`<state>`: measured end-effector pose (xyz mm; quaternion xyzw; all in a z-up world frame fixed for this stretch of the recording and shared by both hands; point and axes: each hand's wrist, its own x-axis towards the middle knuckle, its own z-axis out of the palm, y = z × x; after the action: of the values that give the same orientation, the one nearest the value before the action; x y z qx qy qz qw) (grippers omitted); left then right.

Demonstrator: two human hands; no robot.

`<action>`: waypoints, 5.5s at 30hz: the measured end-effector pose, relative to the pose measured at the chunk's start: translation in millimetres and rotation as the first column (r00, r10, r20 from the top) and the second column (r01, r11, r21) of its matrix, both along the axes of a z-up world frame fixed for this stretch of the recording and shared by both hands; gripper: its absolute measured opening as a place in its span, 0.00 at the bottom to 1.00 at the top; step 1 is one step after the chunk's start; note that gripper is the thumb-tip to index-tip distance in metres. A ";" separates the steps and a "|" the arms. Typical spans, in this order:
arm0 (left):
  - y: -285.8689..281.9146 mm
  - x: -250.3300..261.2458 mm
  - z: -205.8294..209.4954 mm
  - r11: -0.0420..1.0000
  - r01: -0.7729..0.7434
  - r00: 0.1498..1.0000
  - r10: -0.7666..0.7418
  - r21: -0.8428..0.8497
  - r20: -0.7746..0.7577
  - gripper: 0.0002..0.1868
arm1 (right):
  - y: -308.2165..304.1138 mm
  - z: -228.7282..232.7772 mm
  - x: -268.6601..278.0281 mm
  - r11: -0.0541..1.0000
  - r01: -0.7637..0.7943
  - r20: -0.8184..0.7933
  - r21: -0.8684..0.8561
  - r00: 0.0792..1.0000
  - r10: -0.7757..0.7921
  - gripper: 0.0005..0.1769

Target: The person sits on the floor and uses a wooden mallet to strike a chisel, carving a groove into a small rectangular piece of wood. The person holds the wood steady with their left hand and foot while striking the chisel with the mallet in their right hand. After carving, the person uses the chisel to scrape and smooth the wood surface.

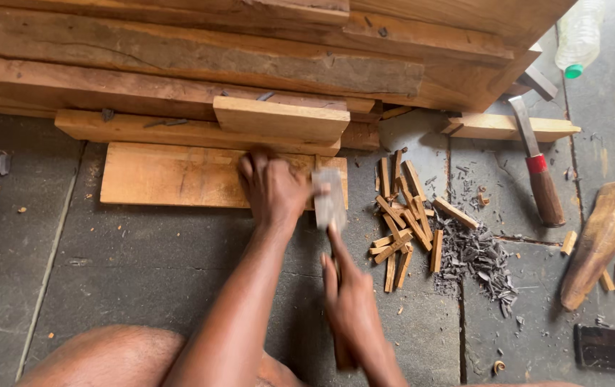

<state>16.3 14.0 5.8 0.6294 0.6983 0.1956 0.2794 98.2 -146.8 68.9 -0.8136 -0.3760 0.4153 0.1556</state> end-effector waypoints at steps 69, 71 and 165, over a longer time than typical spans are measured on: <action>18.3 4.3 -29.3 0.983 0.184 0.968 -0.183 0.010 0.172 0.07 | -56.9 -25.4 -4.8 0.957 0.059 -0.109 0.285 0.994 -0.028 0.34; 18.4 4.6 -31.6 0.982 0.188 0.967 -0.189 0.020 0.169 0.07 | -55.2 -21.8 -5.7 0.975 0.098 -0.138 0.199 0.988 -0.071 0.34; -76.8 7.9 80.9 0.545 0.805 0.591 -0.699 -0.236 0.403 0.24 | -50.0 -15.7 72.9 0.426 0.894 -0.927 -0.141 0.031 -0.373 0.24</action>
<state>24.1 -62.8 86.8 0.7670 0.3372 -0.0087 0.5459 171.0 -196.8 53.2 -0.4716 0.1052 0.5263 0.6996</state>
